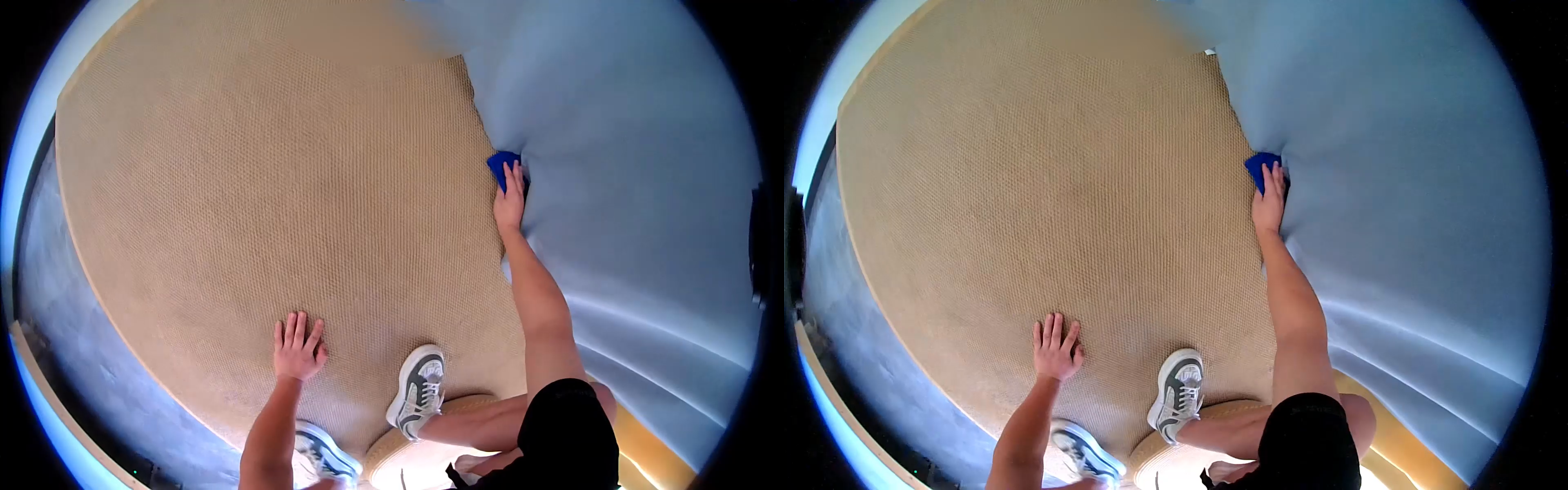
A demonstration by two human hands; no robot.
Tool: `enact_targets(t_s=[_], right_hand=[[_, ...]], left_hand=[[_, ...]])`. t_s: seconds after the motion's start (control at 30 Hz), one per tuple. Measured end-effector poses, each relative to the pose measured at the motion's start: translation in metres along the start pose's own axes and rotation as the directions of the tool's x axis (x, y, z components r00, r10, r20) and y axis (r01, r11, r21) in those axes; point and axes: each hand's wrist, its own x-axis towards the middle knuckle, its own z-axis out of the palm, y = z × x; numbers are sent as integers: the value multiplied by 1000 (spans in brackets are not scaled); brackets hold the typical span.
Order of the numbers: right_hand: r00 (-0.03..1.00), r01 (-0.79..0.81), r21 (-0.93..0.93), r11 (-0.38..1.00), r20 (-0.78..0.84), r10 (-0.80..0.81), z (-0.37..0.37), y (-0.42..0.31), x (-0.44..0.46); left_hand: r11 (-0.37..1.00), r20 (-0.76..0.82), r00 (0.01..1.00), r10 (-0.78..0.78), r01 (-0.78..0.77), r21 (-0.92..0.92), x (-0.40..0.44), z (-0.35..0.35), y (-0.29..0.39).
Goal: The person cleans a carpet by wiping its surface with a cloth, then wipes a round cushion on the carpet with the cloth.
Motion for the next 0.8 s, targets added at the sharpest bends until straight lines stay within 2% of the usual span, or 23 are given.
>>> enact_targets(t_s=[0.03,0.17,0.2,0.27,0.4,0.53,0.6,0.67,0.8], right_hand=[[998,-47,11,999,37,46,-6,-10,-1],[997,-77,9,997,-30,77,1,-51,-10],[997,-6,-11,1000,-80,5,16,-55,-18],[994,-2,57,998,-106,8,30,-91,-32],[992,112,233,966,25,-121,61,-189,-96],[943,251,309,917,134,-303,61,-274,-139],[906,328,233,915,197,-375,41,-276,-124],[829,480,92,872,278,-486,20,-264,-107],[830,508,88,857,218,-514,17,-256,-105]], left_hand=[[1000,-11,1000,11,-11,0,0,5,-2],[1000,-52,999,15,-16,-15,-3,7,-1],[1000,-38,999,-2,2,-8,-1,6,1],[1000,-25,1000,2,-2,6,2,0,1],[1000,-6,1000,-14,14,12,0,0,1],[999,-31,999,-7,9,40,3,-4,2],[999,-24,1000,-1,2,35,2,-7,2],[999,-10,1000,-20,20,46,1,-12,4],[999,-8,1000,-29,29,26,-2,-23,8]])
